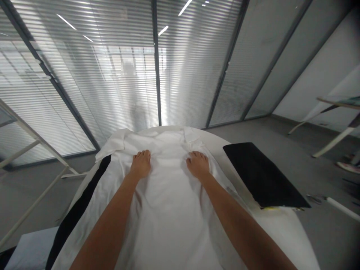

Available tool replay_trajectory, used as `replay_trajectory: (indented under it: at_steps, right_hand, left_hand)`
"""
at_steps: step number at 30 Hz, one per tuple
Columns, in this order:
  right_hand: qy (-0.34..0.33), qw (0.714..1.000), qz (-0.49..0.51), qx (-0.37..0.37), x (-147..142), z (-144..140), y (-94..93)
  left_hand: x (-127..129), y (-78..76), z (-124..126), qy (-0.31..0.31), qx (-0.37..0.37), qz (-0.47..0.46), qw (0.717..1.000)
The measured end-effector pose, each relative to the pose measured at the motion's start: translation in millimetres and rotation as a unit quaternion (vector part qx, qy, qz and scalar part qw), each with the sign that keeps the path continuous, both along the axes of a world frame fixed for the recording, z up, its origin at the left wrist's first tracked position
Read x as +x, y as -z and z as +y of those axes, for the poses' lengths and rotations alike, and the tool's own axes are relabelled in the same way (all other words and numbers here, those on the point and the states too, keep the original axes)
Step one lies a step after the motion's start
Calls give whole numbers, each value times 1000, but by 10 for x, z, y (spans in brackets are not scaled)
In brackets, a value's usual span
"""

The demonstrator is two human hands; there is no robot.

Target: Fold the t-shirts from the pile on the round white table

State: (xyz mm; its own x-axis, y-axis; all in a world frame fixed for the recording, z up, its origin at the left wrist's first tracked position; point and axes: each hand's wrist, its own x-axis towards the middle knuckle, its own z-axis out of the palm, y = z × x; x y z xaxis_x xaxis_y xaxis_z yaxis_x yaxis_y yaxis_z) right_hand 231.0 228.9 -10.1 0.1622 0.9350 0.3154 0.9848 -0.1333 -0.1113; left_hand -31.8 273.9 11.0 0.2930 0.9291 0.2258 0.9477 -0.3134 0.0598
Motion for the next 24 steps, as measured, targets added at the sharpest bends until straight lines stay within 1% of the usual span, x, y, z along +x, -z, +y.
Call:
replay_trajectory:
  at_steps: [3,5,7,10,14,17,20,22,24]
  right_hand:
    - [-23,1000,-12,-3,-14,-127,23]
    - [-30,999,-18,-4,-10,-214,57]
    - [-31,999,-22,-14,4,-295,95]
    - [-29,999,-22,-30,34,-392,143]
    - [-16,999,-25,-22,41,-497,170]
    - [-5,999,-34,-18,9,-587,138]
    - [2,999,-53,-13,-39,-675,60]
    - [8,998,-63,-11,-69,-715,6]
    - [19,997,-71,-11,-92,-736,-32]
  left_hand:
    - [13,-68,-36,26,-72,34,996]
    - [27,-124,-62,32,-109,50,992]
    - [44,-191,-87,35,-134,56,989]
    - [72,-300,-127,59,-173,67,981]
    - [117,-412,-208,90,-213,81,970]
    - [154,-473,-281,108,-239,84,961]
    - [176,-545,-339,126,-264,82,953]
    - [180,-600,-366,124,-283,81,948]
    - [180,-650,-387,108,-305,74,943]
